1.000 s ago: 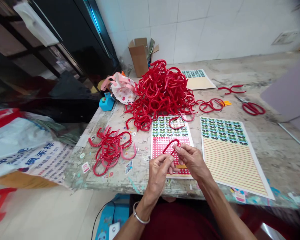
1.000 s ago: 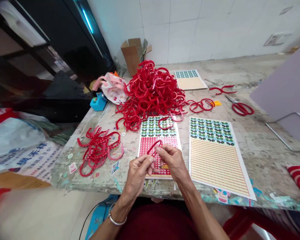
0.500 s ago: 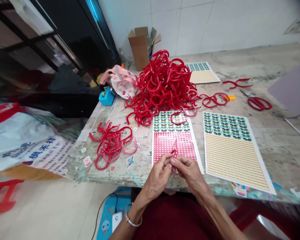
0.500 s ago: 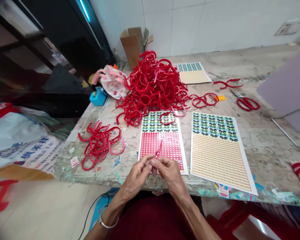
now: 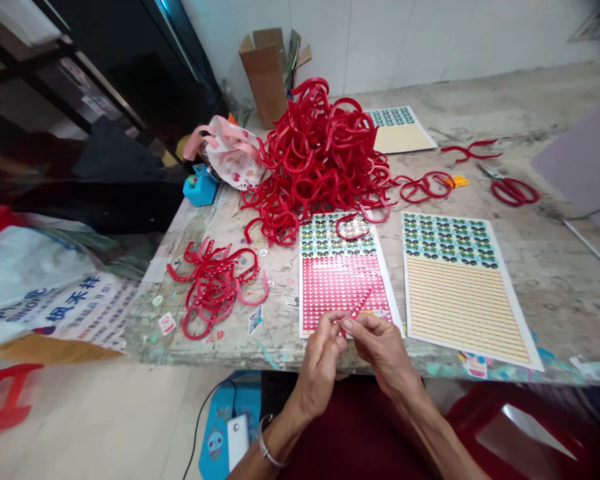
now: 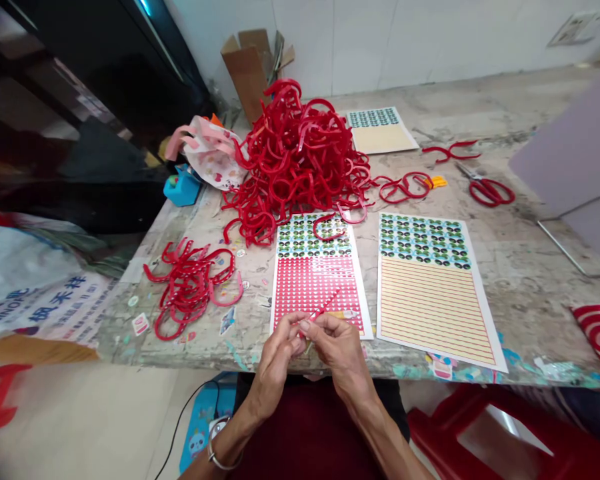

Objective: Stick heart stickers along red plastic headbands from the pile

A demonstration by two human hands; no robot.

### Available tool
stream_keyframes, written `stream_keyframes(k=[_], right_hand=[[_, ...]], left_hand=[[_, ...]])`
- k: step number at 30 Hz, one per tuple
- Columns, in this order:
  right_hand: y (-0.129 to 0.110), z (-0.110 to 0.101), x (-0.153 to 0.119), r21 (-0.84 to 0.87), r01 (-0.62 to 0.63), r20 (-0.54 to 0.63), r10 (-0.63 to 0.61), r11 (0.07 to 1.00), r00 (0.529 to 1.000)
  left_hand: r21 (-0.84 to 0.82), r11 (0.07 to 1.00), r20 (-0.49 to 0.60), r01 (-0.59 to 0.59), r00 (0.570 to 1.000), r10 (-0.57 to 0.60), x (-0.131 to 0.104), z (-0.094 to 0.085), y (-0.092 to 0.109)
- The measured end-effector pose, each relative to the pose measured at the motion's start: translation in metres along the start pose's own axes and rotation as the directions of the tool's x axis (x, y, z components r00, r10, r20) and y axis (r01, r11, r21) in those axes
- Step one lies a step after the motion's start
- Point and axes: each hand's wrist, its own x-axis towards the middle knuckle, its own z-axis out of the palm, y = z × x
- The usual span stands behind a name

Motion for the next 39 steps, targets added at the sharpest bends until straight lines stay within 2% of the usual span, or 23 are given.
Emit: stream_keyframes(k=[4,6,8,10,12,14,15,18,20,24,28,31,36,39], right_hand=[[-0.005,-0.001,-0.002,0.079,-0.048,0.03,0.045,0.996,0.999],[-0.006,-0.002,-0.003,0.06,-0.034,0.037,0.032,0.998,0.999],[-0.005,-0.004,-0.005,-0.002,0.006,0.011,-0.006,1.0,1.0],[-0.004,-0.006,-0.005,-0.089,0.062,-0.029,-0.065,0.994,0.998],[-0.002,-0.009,-0.005,-0.171,0.108,-0.053,-0.118,0.979,0.992],[-0.001,-0.011,-0.004,-0.221,0.134,-0.059,-0.15,0.966,0.987],[0.0,-0.011,-0.004,-0.228,0.141,-0.06,-0.158,0.963,0.986],[0.0,-0.011,-0.004,-0.211,0.171,-0.064,-0.188,0.962,0.98],[-0.001,-0.01,-0.004,-0.164,0.163,-0.067,-0.176,0.973,0.982],[-0.005,-0.012,-0.004,-0.031,0.078,-0.046,-0.08,0.996,0.996],[-0.008,-0.015,-0.004,0.03,0.032,-0.002,-0.032,0.999,0.999],[-0.008,-0.017,-0.004,-0.037,0.038,0.02,-0.037,0.999,0.999],[-0.009,-0.017,-0.005,-0.241,0.131,0.002,-0.134,0.962,0.991],[-0.01,-0.02,-0.005,-0.293,0.148,-0.002,-0.156,0.945,0.988]], left_hand=[[0.016,0.999,-0.006,-0.033,0.999,0.033,-0.003,-0.001,-0.006],[0.035,0.998,0.012,-0.056,0.998,0.055,-0.003,-0.002,-0.007],[0.129,0.986,0.015,-0.103,0.995,0.102,-0.003,-0.004,-0.007],[0.322,0.924,0.019,-0.204,0.978,0.209,-0.002,-0.005,-0.003],[0.522,0.795,0.047,-0.309,0.941,0.334,-0.001,-0.006,0.001],[0.613,0.708,0.094,-0.352,0.921,0.377,-0.001,-0.005,0.005],[0.61,0.714,0.106,-0.343,0.928,0.356,-0.001,-0.004,0.006],[0.514,0.819,0.103,-0.255,0.966,0.236,-0.001,-0.001,0.005],[0.467,0.851,0.095,-0.241,0.97,0.222,0.0,0.001,0.002],[0.445,0.827,0.189,-0.342,0.939,0.287,0.005,-0.003,-0.003],[0.442,0.798,0.28,-0.41,0.908,0.312,0.008,-0.011,-0.005],[0.437,0.794,0.31,-0.422,0.9,0.307,0.008,-0.013,-0.005],[0.449,0.847,0.229,-0.285,0.953,0.2,0.004,-0.007,-0.003],[0.46,0.84,0.206,-0.286,0.955,0.212,0.004,-0.004,0.0]])
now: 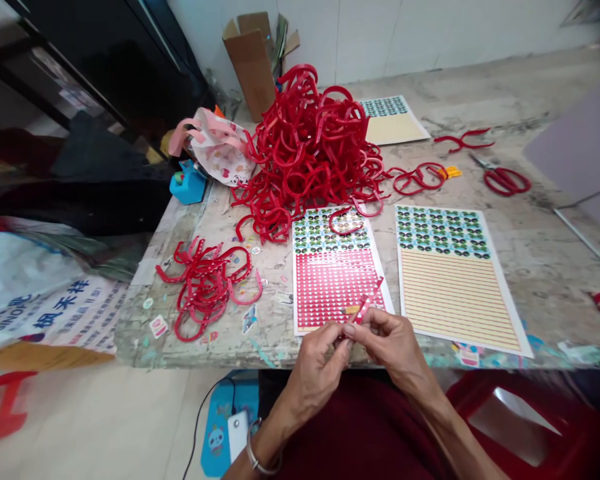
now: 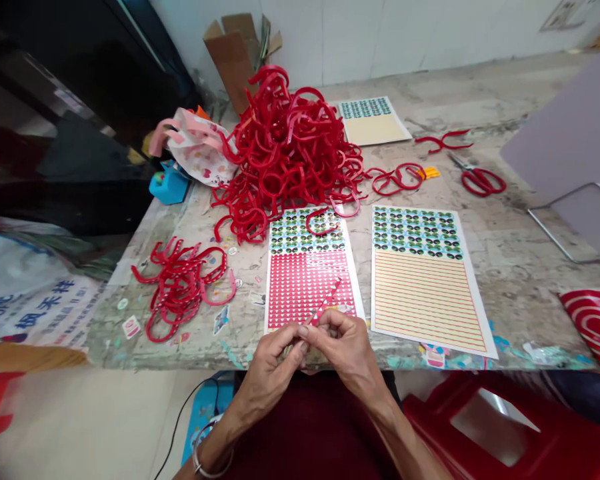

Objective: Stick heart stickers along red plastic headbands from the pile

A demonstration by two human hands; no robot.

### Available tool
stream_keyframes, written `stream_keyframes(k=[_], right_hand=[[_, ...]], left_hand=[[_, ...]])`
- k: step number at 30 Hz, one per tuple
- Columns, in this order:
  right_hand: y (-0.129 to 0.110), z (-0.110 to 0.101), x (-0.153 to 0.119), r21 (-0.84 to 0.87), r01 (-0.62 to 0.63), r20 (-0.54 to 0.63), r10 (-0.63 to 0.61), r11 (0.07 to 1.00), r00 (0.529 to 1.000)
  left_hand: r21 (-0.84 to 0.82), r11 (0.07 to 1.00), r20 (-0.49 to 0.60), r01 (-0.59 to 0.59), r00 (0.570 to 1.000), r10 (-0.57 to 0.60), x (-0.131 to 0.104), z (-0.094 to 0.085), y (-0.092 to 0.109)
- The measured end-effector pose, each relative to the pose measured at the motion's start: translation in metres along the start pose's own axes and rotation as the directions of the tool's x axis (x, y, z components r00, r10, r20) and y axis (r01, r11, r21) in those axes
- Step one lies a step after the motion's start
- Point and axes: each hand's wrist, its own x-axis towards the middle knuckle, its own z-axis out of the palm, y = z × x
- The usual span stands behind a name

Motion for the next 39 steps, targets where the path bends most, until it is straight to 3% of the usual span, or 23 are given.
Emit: stream_keyframes(k=[6,17,22,28,32,35,39], right_hand=[[0.004,-0.007,0.0,0.094,-0.046,0.063,0.04,0.994,0.997],[0.0,-0.012,0.006,0.333,-0.268,0.248,0.191,0.904,0.95],[-0.001,-0.012,0.007,0.333,-0.264,0.239,0.19,0.905,0.952],[-0.002,-0.013,0.013,0.346,-0.308,0.248,0.23,0.886,0.941],[-0.004,-0.015,0.011,0.325,-0.262,0.277,0.173,0.909,0.945],[-0.006,-0.014,0.007,0.255,-0.179,0.266,0.109,0.95,0.958],[-0.008,-0.013,0.005,0.233,-0.141,0.198,0.095,0.962,0.976]], left_hand=[[-0.042,0.994,0.043,-0.103,0.994,0.105,0.004,-0.004,0.002],[-0.051,0.995,-0.007,-0.083,0.997,0.083,0.005,0.0,0.0],[-0.092,0.996,0.006,-0.022,1.0,0.022,0.007,-0.001,0.003],[-0.241,0.962,0.047,0.132,0.991,-0.124,0.01,-0.001,0.003],[-0.28,0.942,0.038,0.187,0.982,-0.184,0.012,-0.002,0.007],[-0.248,0.951,0.036,0.183,0.983,-0.179,0.013,-0.004,0.009],[-0.165,0.984,0.011,0.063,0.998,-0.062,0.013,-0.007,0.007]])
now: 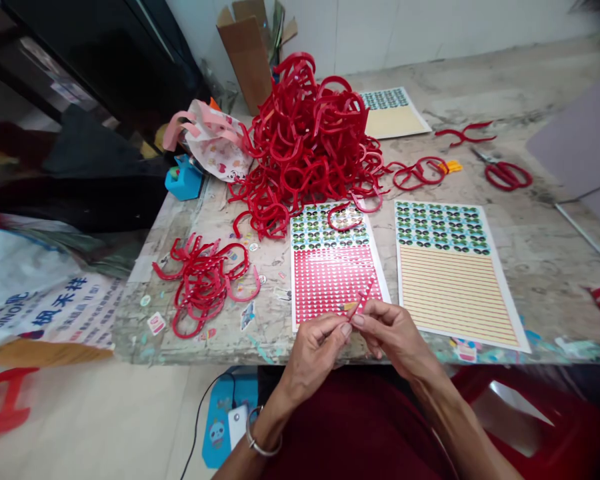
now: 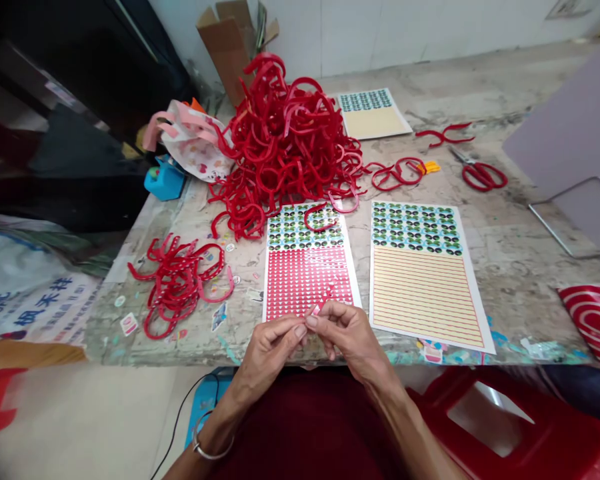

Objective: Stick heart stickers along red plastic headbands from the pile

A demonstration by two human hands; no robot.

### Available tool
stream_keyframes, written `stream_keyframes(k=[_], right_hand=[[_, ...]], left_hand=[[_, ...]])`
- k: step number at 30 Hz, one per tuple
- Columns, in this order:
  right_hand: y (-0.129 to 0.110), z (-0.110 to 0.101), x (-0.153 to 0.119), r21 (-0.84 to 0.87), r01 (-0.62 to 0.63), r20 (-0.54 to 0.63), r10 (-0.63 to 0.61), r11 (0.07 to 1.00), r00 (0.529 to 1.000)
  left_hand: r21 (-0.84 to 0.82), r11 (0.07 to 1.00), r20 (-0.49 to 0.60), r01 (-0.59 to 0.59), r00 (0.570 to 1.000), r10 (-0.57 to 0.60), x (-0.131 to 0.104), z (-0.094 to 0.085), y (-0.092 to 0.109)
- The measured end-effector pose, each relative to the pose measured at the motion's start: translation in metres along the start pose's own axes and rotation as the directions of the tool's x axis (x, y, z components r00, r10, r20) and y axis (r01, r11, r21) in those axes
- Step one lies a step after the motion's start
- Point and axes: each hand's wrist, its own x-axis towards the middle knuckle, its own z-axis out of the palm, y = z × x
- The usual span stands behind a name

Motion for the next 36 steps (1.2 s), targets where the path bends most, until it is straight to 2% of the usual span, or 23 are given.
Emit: stream_keyframes(k=[3,5,7,11,13,16,19,22,26,33,36], right_hand=[[-0.005,-0.001,0.0,0.079,-0.045,0.01,0.044,0.996,0.999],[-0.007,-0.001,0.0,0.107,-0.063,0.023,0.061,0.992,0.998],[-0.006,-0.001,0.0,0.065,-0.036,0.005,0.036,0.997,0.999],[0.0,0.002,-0.001,-0.144,0.081,-0.069,-0.091,0.986,0.993],[0.001,0.003,-0.002,-0.179,0.095,-0.088,-0.112,0.979,0.99],[-0.002,0.004,-0.001,-0.079,0.056,-0.078,-0.063,0.995,0.995],[-0.005,0.002,0.0,0.018,-0.001,-0.037,0.002,1.0,0.999],[-0.004,0.001,0.001,-0.003,-0.01,-0.046,0.01,1.0,0.999],[-0.001,0.0,0.0,-0.125,0.038,-0.051,-0.044,0.991,0.998],[-0.008,-0.001,-0.002,-0.141,0.066,-0.092,-0.08,0.988,0.993],[-0.011,-0.002,-0.001,-0.152,0.074,-0.084,-0.087,0.986,0.993]], left_hand=[[0.042,0.995,0.002,-0.095,0.996,0.095,-0.001,-0.001,-0.003],[0.042,0.992,0.013,-0.118,0.993,0.118,-0.003,-0.001,-0.005],[0.007,0.995,0.015,-0.097,0.995,0.097,-0.004,0.001,-0.005],[-0.102,0.995,0.031,0.023,0.999,-0.019,-0.007,0.006,-0.002],[-0.064,0.997,0.001,0.035,0.999,-0.035,-0.006,0.009,0.001],[0.07,0.995,-0.073,-0.066,0.995,0.071,-0.005,0.009,0.002],[0.116,0.982,-0.054,-0.151,0.986,0.158,-0.005,0.006,-0.002],[0.113,0.986,-0.009,-0.123,0.992,0.125,-0.006,0.005,-0.003],[0.047,0.998,-0.032,-0.045,0.998,0.047,-0.007,0.007,0.001],[0.089,0.985,-0.055,-0.15,0.986,0.155,-0.005,0.007,-0.001],[0.091,0.984,-0.058,-0.152,0.986,0.158,-0.007,0.006,-0.006]])
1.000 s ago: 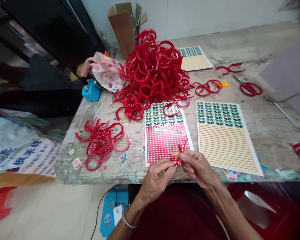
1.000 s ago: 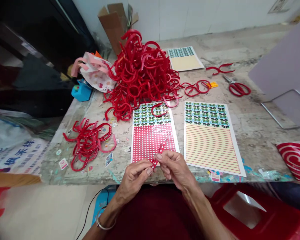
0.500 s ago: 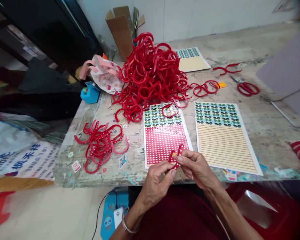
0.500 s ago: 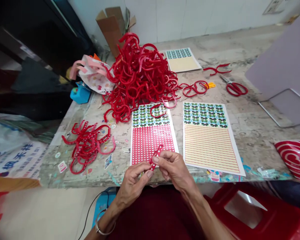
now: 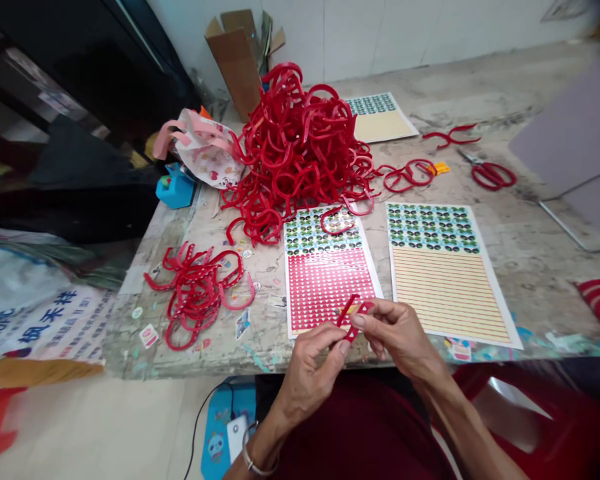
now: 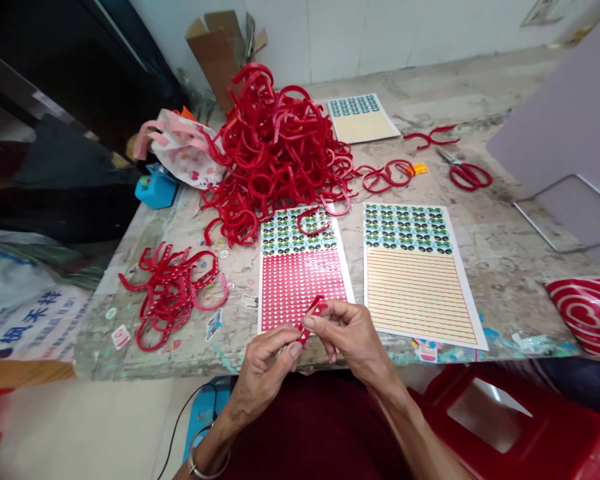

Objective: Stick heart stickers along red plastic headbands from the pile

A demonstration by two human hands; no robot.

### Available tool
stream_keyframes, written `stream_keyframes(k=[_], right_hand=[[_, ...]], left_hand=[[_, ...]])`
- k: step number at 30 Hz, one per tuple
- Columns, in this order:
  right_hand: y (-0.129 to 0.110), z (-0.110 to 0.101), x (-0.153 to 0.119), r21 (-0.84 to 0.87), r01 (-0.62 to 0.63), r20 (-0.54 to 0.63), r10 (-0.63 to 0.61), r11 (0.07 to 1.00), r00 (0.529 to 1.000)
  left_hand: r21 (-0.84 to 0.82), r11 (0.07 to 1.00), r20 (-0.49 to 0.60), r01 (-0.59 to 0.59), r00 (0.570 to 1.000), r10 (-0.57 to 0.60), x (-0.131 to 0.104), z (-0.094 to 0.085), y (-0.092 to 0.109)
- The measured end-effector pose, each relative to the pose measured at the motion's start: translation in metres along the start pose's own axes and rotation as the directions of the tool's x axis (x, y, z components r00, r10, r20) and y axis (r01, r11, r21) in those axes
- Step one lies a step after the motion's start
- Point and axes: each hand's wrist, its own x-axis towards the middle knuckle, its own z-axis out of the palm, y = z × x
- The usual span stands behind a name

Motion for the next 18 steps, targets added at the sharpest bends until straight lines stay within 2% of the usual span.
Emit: stream_keyframes(k=[6,11,13,15,18], right_hand=[[-0.001,-0.002,0.002,-0.074,0.009,0.015,-0.008,0.997,1.0],[-0.003,-0.004,0.004,-0.063,0.033,0.054,-0.029,0.998,0.998],[-0.004,-0.005,0.007,-0.059,0.035,0.062,-0.031,0.998,0.998],[-0.005,-0.006,0.011,-0.052,0.004,0.069,0.0,0.999,0.998],[-0.005,-0.007,0.015,-0.019,-0.065,0.105,0.066,0.998,0.992]], left_hand=[[-0.025,1.0,0.003,-0.004,1.0,0.004,-0.003,-0.001,-0.004],[-0.042,0.999,-0.008,-0.007,1.0,0.006,-0.001,0.0,-0.006],[-0.065,0.997,0.006,0.042,0.999,-0.042,0.0,0.0,-0.007],[-0.117,0.983,0.025,0.14,0.99,-0.138,0.001,0.001,-0.007],[-0.23,0.928,0.066,0.294,0.956,-0.286,0.002,0.001,-0.004]])
